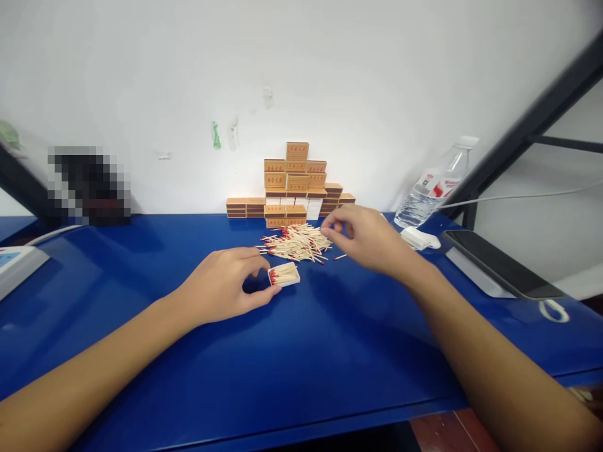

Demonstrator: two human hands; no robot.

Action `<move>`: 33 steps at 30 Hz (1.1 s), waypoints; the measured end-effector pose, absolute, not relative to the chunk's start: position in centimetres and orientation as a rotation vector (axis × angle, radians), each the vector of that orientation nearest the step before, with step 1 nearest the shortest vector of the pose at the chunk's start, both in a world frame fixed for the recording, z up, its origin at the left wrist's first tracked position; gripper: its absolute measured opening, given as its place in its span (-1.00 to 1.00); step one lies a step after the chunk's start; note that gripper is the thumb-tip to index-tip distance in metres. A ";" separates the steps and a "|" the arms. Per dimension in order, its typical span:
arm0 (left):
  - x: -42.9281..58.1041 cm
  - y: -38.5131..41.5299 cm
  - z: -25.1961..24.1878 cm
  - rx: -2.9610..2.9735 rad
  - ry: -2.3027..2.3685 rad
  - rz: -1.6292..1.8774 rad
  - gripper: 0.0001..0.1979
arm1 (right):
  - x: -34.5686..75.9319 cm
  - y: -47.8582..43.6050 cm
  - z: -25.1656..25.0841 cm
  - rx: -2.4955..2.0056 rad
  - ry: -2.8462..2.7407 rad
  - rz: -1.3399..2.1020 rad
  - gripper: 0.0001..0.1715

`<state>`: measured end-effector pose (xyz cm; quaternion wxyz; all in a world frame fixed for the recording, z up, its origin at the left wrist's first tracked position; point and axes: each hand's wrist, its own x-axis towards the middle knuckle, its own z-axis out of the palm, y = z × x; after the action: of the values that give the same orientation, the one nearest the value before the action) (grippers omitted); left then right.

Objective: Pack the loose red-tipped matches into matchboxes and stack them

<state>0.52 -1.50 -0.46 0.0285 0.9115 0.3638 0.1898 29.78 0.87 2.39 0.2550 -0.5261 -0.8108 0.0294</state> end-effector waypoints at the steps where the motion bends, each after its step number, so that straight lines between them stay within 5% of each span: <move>1: 0.6 -1.5 -0.5 2.812 1.107 0.575 -0.73 | 30.8 1.3 2.7 -1.524 -2.250 0.012 -0.87; 12: 0.3 -1.1 -0.7 2.829 1.058 0.505 -0.71 | 33.3 3.2 1.3 -1.782 -2.546 0.497 -0.94; 21: 0.6 -1.4 -1.1 2.832 1.071 0.516 -0.74 | 26.1 -1.9 1.5 -1.164 -2.399 0.418 -0.88; 33: 0.7 -1.5 -1.2 2.841 1.063 0.524 -0.76 | 25.4 -2.5 0.5 -1.174 -2.542 0.377 -0.91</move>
<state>0.68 -1.48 -1.16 0.0319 0.9225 0.3451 0.1701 25.39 -2.52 0.49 0.1575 -0.4103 -0.8885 0.1319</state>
